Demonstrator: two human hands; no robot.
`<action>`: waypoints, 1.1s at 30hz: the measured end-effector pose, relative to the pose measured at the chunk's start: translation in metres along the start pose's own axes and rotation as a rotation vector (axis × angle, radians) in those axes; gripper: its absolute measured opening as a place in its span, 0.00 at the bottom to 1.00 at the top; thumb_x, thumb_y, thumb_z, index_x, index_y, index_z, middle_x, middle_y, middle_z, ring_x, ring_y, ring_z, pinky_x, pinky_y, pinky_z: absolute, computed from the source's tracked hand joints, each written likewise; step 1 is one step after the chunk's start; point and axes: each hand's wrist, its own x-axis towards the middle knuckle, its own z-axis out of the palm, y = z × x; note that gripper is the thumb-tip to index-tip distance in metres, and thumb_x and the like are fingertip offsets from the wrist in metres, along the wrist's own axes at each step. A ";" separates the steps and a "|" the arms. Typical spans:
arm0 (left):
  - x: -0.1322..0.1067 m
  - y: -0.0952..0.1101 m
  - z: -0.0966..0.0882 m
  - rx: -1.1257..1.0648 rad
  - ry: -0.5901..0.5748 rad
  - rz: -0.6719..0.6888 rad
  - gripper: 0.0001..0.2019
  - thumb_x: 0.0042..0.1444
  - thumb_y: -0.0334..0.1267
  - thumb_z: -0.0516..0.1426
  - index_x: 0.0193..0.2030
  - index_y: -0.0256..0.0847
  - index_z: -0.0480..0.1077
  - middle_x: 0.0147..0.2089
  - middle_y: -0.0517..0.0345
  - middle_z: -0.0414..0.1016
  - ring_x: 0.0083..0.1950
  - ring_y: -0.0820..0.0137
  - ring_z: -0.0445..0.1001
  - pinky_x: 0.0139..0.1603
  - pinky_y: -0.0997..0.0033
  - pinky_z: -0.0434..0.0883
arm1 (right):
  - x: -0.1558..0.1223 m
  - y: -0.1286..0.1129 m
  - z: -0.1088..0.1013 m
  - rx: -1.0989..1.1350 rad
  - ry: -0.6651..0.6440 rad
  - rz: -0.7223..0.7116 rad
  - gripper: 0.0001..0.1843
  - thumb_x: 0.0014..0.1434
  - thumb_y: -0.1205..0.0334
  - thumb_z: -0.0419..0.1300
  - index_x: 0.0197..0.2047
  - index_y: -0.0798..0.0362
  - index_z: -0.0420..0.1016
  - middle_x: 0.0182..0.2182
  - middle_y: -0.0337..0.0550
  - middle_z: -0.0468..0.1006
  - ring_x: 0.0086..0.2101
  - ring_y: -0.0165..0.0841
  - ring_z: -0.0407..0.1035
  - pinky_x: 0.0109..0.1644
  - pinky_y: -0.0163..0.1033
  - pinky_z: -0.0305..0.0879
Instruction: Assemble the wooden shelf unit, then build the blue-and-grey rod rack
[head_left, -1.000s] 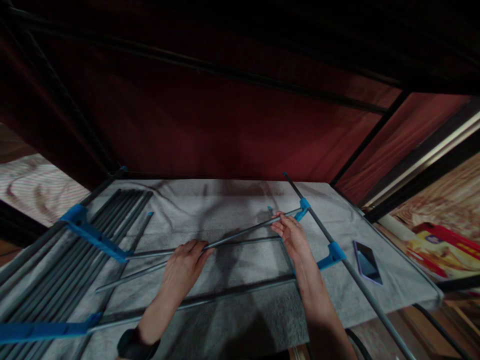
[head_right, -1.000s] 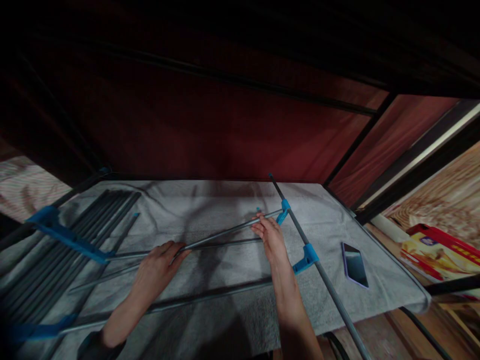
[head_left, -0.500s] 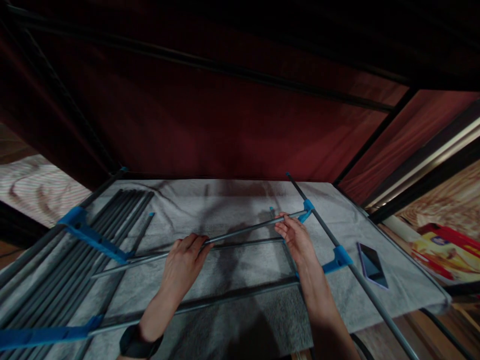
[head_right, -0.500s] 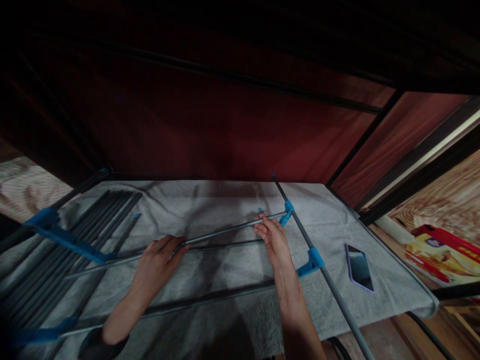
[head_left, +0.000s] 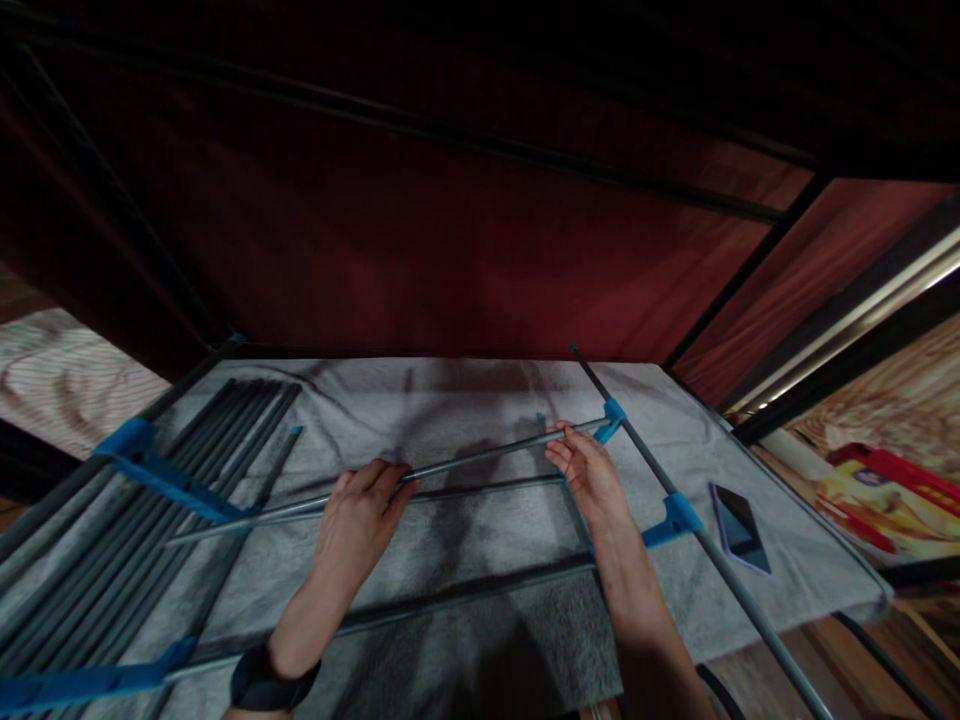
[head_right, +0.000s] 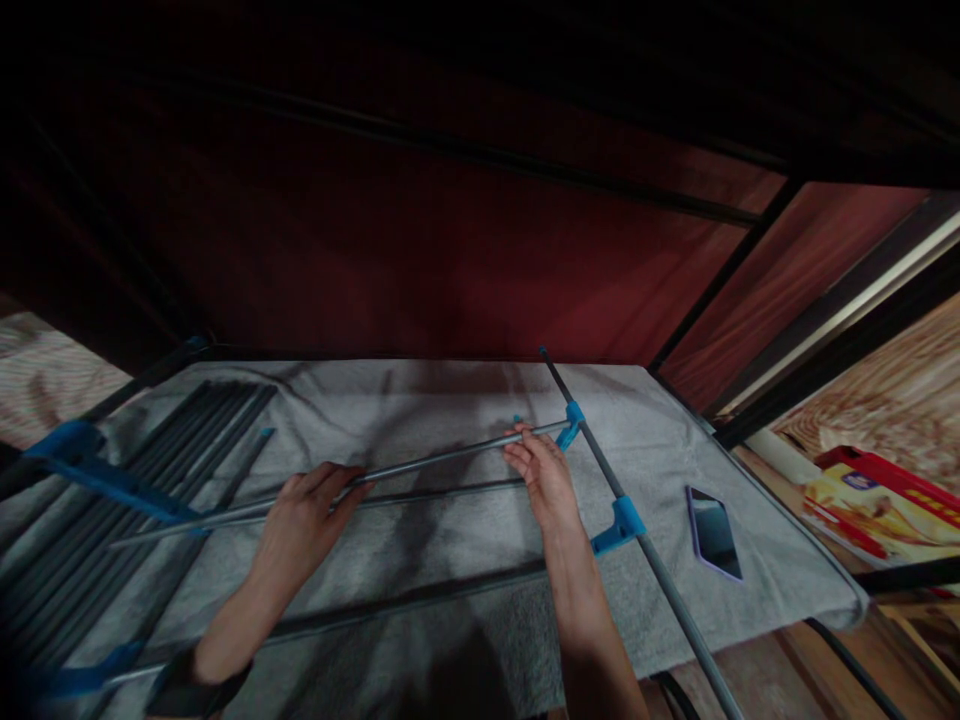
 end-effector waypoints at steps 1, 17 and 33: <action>0.000 0.000 0.000 -0.002 0.006 0.000 0.20 0.70 0.48 0.46 0.46 0.41 0.75 0.42 0.51 0.79 0.42 0.59 0.75 0.42 0.60 0.64 | 0.000 0.000 0.000 0.002 0.001 -0.002 0.10 0.49 0.58 0.73 0.34 0.50 0.80 0.38 0.40 0.83 0.33 0.28 0.76 0.40 0.34 0.75; 0.013 0.007 -0.015 0.019 0.079 -0.010 0.15 0.68 0.46 0.51 0.46 0.42 0.77 0.41 0.52 0.78 0.40 0.60 0.74 0.43 0.59 0.64 | -0.010 0.002 0.000 0.082 -0.045 0.104 0.12 0.51 0.59 0.72 0.39 0.50 0.79 0.31 0.37 0.81 0.34 0.30 0.75 0.42 0.35 0.74; 0.021 0.022 -0.046 -0.011 0.020 -0.024 0.12 0.67 0.41 0.55 0.52 0.42 0.73 0.45 0.51 0.75 0.47 0.63 0.73 0.51 0.57 0.65 | 0.004 0.018 0.004 -0.002 0.010 0.125 0.14 0.46 0.58 0.74 0.38 0.49 0.81 0.38 0.38 0.80 0.37 0.29 0.75 0.44 0.32 0.77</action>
